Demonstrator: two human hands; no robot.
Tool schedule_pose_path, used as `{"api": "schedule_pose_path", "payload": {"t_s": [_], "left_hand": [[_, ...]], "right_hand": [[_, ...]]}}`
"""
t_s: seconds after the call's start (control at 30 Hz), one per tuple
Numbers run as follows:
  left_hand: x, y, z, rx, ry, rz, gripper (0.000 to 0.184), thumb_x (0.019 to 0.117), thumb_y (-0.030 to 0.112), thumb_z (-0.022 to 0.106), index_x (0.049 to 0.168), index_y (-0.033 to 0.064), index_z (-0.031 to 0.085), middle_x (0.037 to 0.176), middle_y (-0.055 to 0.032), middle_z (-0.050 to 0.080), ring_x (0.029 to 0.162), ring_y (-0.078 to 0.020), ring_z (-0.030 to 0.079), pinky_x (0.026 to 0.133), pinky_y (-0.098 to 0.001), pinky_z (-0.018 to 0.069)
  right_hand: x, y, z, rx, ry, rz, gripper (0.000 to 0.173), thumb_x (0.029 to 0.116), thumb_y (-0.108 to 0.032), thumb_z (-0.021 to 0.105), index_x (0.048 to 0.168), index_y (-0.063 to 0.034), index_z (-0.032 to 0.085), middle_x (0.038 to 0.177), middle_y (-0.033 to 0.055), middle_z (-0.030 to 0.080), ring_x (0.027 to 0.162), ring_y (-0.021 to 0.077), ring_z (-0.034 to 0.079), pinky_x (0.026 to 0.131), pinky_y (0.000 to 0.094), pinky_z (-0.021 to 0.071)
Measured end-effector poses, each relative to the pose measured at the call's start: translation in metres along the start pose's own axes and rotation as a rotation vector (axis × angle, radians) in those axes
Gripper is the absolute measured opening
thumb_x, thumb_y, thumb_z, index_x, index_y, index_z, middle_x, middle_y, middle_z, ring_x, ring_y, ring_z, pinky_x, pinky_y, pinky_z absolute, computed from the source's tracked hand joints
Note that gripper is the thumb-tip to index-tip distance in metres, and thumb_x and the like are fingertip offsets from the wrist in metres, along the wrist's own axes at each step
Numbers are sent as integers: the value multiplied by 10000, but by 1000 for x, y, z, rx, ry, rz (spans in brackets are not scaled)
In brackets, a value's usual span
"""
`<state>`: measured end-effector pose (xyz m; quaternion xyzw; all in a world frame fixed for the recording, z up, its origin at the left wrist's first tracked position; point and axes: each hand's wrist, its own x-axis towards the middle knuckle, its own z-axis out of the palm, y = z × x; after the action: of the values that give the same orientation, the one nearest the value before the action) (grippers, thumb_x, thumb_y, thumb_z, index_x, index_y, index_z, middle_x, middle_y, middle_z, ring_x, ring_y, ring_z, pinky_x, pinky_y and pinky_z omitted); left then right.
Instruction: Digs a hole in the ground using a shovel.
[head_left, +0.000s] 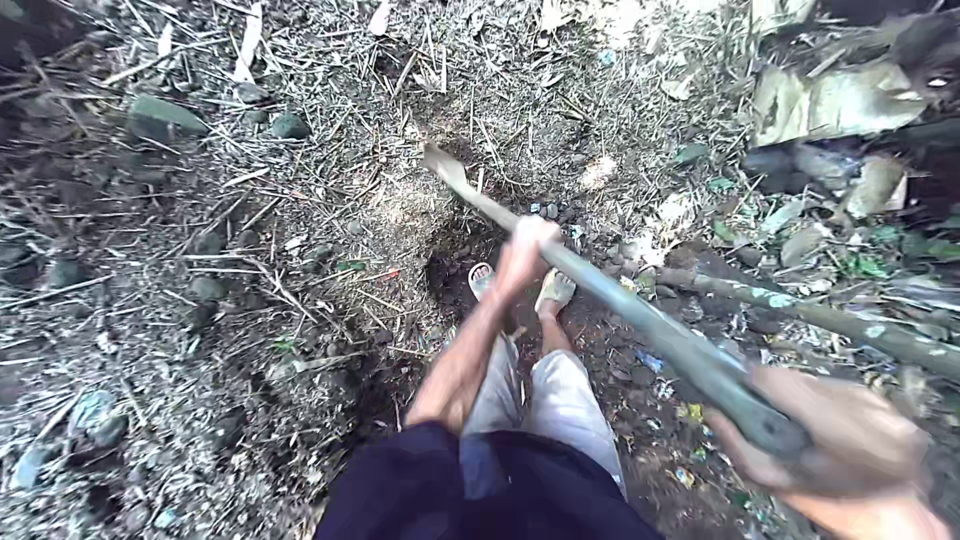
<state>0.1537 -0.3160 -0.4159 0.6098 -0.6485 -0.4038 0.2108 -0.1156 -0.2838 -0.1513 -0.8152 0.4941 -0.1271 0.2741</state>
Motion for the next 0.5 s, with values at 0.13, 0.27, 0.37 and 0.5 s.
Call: {"api": "schedule_pose_path", "payload": {"t_s": [0.13, 0.27, 0.37, 0.5], "left_hand": [[-7, -52, 11, 62, -57, -78, 410, 742, -11, 802, 1135, 55, 707, 1156, -221, 639, 1110, -393, 638, 836, -562, 581], [-43, -47, 14, 74, -141, -114, 387, 794, -23, 786, 1162, 75, 715, 1260, -169, 637, 1169, -353, 634, 870, -557, 583], [-69, -48, 25, 168, -170, -109, 360, 808, -42, 764, 1148, 65, 713, 1417, -121, 588, 1347, -309, 544, 971, -520, 564], [-79, -32, 43, 16, 119, -412, 594, 889, -15, 666, 1462, 53, 527, 1602, -140, 418, 1459, -300, 439, 1121, -512, 468]], "right_hand": [[-5, -5, 58, 87, -66, 106, 299, 870, -324, 634, 839, -28, 607, 641, 129, 609, 536, 199, 598, 489, 351, 473], [-68, -15, 103, 178, -23, 332, 277, 801, -284, 653, 789, -7, 643, 618, 104, 618, 525, 167, 608, 489, 347, 494], [-112, -24, 137, 353, 149, 517, 265, 800, -255, 679, 807, 7, 644, 668, 63, 630, 595, 15, 584, 579, 177, 493], [-134, -13, 164, 939, 344, 899, 64, 795, -37, 622, 852, -29, 596, 614, -34, 600, 503, 32, 582, 501, 211, 539]]}}
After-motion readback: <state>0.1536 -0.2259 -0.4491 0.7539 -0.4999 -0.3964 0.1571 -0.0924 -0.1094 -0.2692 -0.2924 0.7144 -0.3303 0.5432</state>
